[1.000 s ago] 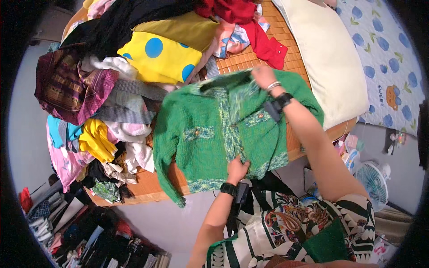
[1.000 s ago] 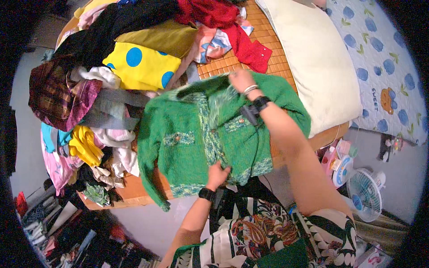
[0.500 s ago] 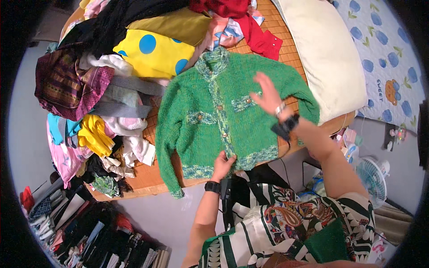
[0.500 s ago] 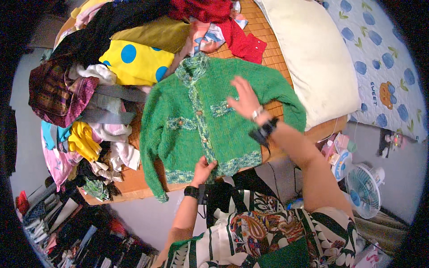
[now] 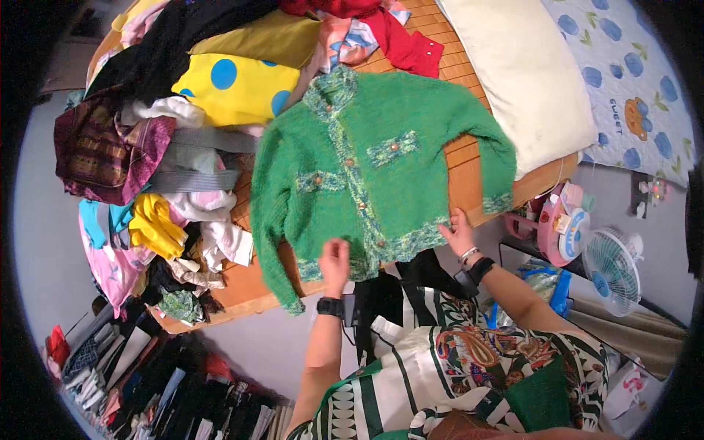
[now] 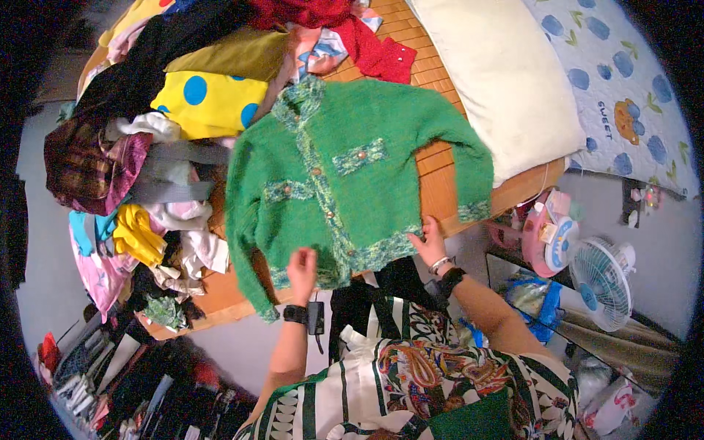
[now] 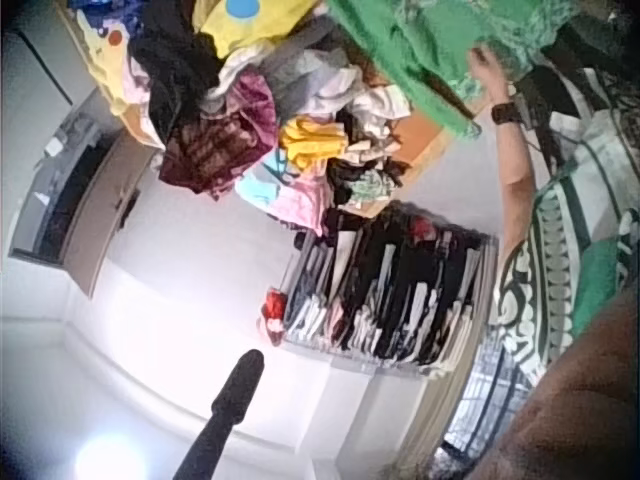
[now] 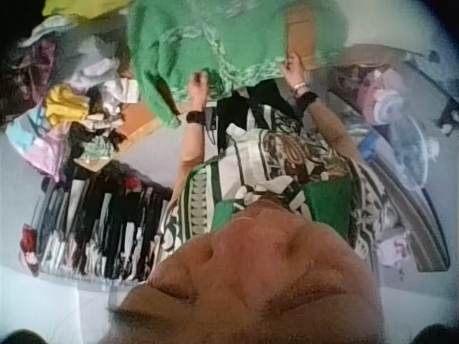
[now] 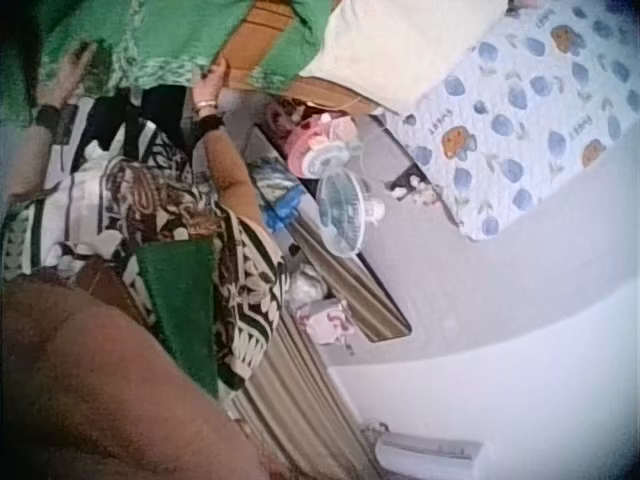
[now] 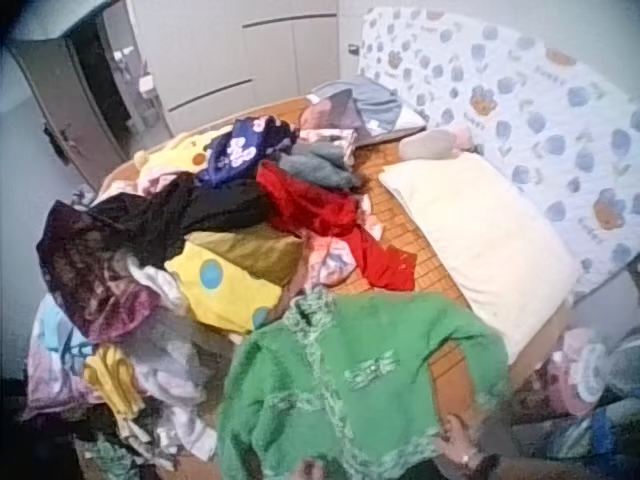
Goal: The person folds a pink sweatshirt, a green cardigan, and a blue sweater one at a time on a bed and places each into a blue storage bag on the floor.
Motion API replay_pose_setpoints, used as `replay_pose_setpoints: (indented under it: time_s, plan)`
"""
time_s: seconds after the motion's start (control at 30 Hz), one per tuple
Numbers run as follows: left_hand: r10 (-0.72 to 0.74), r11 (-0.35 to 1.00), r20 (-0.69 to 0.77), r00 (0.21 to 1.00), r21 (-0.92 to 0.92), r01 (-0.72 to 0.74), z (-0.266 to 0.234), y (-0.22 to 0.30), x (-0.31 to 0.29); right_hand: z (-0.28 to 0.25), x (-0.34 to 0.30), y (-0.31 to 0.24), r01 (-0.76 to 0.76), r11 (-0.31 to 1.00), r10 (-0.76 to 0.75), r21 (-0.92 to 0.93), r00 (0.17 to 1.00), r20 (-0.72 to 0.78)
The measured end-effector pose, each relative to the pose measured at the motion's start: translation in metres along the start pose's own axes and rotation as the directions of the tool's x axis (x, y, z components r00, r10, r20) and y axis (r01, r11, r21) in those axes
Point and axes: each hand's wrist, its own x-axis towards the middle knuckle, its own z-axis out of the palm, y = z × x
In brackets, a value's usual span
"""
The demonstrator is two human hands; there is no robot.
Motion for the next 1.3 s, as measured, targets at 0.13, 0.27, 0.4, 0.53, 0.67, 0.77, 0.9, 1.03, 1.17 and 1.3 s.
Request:
replay_pose_setpoints:
  time_s: [0.13,0.27,0.4,0.53,0.67,0.77,0.9,1.03,1.17,1.3]
  plan:
    - [0.356,0.847,-0.382,0.853,0.517,-0.122,-0.081,0.01,0.05,-0.015,0.02,-0.034,0.141,0.817,-0.047,-0.559,0.983,0.178]
    - [0.265,0.693,-0.335,0.904,0.718,0.063,-0.148,-0.015,0.087,-0.068,0.055,-0.026,0.074,0.873,-0.183,-0.481,0.966,-0.183]
    - [0.105,0.711,-0.113,0.988,0.703,0.005,-0.163,-0.015,0.102,-0.082,0.049,-0.033,0.39,0.602,-0.652,-0.697,0.743,-0.147]
    - [-0.026,0.766,0.008,1.0,0.642,0.015,-0.168,-0.005,0.108,0.005,-0.01,-0.096,0.744,0.419,-0.556,-0.521,0.664,0.5]
    - [0.098,0.706,-0.099,0.99,0.708,0.001,-0.203,0.009,0.122,0.077,-0.048,-0.093,0.91,0.233,-0.542,-0.343,0.415,0.731]
    - [0.387,0.644,-0.312,0.868,0.765,-0.012,-0.249,0.026,0.136,0.09,-0.05,-0.082,0.862,0.16,-0.4,-0.48,0.501,0.767]
    - [0.624,0.466,-0.163,0.765,0.863,-0.196,-0.233,0.04,0.125,0.062,-0.049,-0.084,0.751,0.429,-0.518,-0.502,0.66,0.544]
    - [0.565,0.607,0.141,0.813,0.596,-0.526,-0.132,-0.003,0.05,0.035,-0.033,-0.084,0.515,0.469,-0.495,-0.718,0.826,0.269]
    - [0.344,0.747,0.685,0.643,0.215,-0.629,-0.024,0.022,-0.027,0.024,-0.005,-0.063,0.405,0.452,-0.326,-0.795,0.904,0.275]
    - [0.255,0.36,0.799,0.545,0.444,-0.82,0.024,0.011,-0.042,0.006,0.024,-0.076,0.401,0.55,-0.199,-0.733,0.915,0.352]
